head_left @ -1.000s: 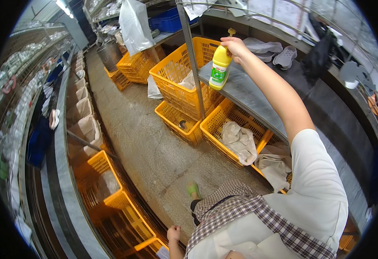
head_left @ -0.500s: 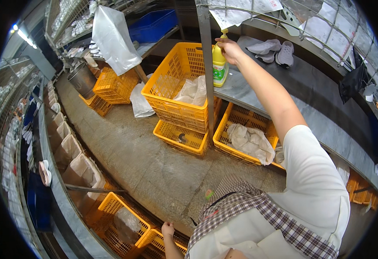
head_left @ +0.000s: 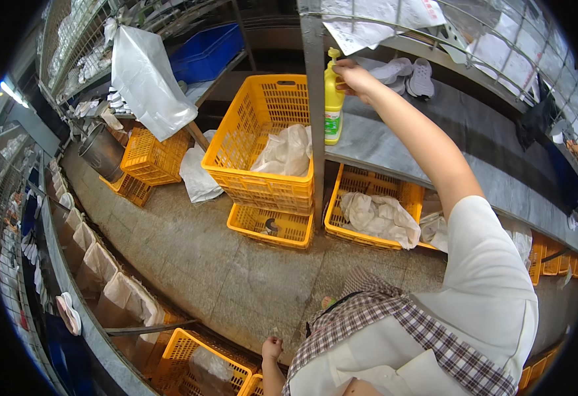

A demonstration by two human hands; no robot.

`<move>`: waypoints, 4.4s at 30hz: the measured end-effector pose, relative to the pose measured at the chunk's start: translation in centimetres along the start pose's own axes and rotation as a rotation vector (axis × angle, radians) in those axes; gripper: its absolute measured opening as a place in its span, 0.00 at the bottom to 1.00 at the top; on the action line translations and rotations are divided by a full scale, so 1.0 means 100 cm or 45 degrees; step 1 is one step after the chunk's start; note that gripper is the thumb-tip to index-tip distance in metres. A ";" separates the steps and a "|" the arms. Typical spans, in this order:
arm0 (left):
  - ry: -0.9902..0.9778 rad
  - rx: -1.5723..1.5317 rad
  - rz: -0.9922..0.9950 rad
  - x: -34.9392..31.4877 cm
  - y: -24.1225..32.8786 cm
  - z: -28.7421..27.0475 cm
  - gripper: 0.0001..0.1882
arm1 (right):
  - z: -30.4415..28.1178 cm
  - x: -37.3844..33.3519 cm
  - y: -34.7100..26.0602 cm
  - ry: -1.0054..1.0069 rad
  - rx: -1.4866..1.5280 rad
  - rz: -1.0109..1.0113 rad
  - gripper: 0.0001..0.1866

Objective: The person repeatedly picks up white cloth items from yellow plastic baskets, unfolds them, and folds them by hand. The person then walks to a shelf, picks up a yellow detergent bottle, and places it on a metal table before returning to fold more cloth items.

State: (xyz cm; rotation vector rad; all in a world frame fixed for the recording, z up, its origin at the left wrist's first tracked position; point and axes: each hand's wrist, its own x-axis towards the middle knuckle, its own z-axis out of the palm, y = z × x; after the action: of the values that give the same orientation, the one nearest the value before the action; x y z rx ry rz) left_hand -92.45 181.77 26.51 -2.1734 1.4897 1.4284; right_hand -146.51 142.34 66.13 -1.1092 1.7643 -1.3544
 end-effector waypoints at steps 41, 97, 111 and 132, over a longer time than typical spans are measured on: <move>-0.362 -1.451 -0.117 0.453 0.411 -0.348 0.21 | 0.172 -0.152 -0.053 0.507 -0.435 0.169 0.20; -0.067 -0.225 0.688 0.381 0.281 -0.476 0.26 | 0.400 0.037 0.329 -0.107 -0.721 1.077 0.57; -0.047 -0.079 0.875 0.413 0.254 -0.492 0.30 | 0.389 0.054 0.277 0.439 0.050 0.504 0.34; -0.700 -1.119 1.103 0.206 0.406 -0.470 0.11 | 0.379 -0.130 -0.002 0.775 -0.739 -0.253 0.41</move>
State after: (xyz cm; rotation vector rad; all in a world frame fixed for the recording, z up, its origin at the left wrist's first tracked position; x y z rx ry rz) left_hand -94.21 121.20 51.05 -1.0797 1.8333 3.0957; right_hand -107.87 138.04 56.43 -1.2766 2.6708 -1.4352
